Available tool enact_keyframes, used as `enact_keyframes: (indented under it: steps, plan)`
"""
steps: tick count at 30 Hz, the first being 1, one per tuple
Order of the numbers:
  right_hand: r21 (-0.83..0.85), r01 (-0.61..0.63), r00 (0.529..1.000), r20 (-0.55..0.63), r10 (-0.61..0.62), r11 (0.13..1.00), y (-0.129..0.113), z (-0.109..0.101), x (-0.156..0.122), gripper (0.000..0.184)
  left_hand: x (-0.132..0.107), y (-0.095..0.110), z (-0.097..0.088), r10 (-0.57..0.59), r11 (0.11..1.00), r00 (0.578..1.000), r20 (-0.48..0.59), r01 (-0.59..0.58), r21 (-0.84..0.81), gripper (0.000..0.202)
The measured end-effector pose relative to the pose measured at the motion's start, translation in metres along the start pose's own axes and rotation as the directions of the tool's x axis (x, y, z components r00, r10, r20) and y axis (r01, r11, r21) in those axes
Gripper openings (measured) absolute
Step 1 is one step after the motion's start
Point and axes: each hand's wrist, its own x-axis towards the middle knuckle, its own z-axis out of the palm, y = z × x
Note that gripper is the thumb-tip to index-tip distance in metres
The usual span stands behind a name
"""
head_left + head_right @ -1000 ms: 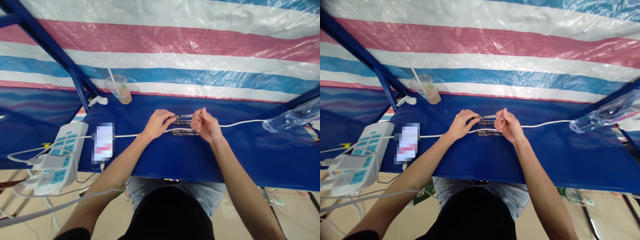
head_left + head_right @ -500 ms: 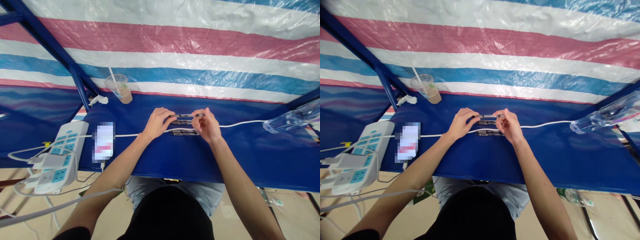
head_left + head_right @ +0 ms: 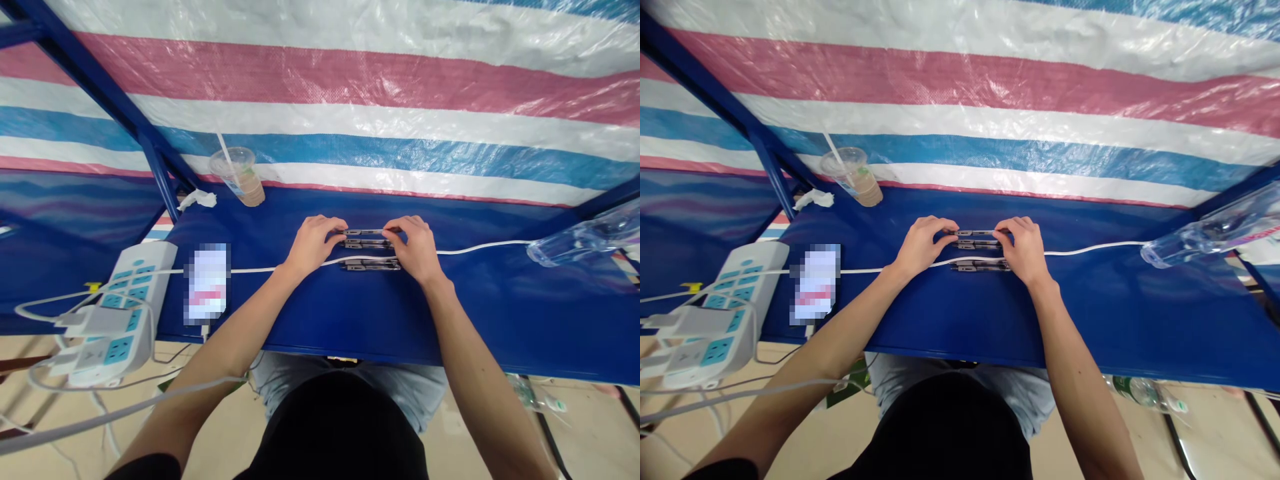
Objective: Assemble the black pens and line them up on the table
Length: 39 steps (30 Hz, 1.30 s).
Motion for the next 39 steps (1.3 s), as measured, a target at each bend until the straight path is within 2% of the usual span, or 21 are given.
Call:
enact_keyframes:
  steps: [7,13,17,19,27,35,39]
  plan:
    - [-0.056,-0.105,0.994,0.000,0.105,0.993,0.003,0.014,-0.003,0.017,0.001,0.000,0.002,-0.031,0.999,0.999,0.024,0.032,-0.029,0.016]
    - [-0.160,-0.150,0.987,0.029,0.157,0.976,0.006,0.017,-0.006,0.023,0.002,0.000,0.001,-0.041,0.999,0.989,0.145,0.044,-0.015,0.019]
    - [-0.132,-0.109,0.989,0.090,0.121,0.985,0.009,0.014,-0.008,0.038,0.001,0.000,0.001,-0.067,0.997,0.977,0.203,0.059,0.044,0.041]
    - [-0.133,-0.077,0.987,0.127,0.094,0.988,0.011,0.013,-0.009,0.046,0.002,0.001,0.001,-0.096,0.993,0.969,0.226,0.077,0.089,0.042]
    - [-0.103,-0.074,0.977,0.190,0.093,0.992,0.018,0.018,-0.009,0.032,0.002,0.004,0.001,-0.145,0.987,0.957,0.249,0.121,0.108,0.030]
    - [-0.114,-0.077,0.979,0.179,0.097,0.990,0.021,0.021,-0.009,0.035,0.002,0.004,0.001,-0.169,0.983,0.953,0.253,0.146,0.109,0.030]
    - [-0.091,-0.073,0.980,0.179,0.089,0.993,0.026,0.020,-0.008,0.037,0.001,0.002,0.001,-0.139,0.988,0.958,0.250,0.119,0.094,0.035]
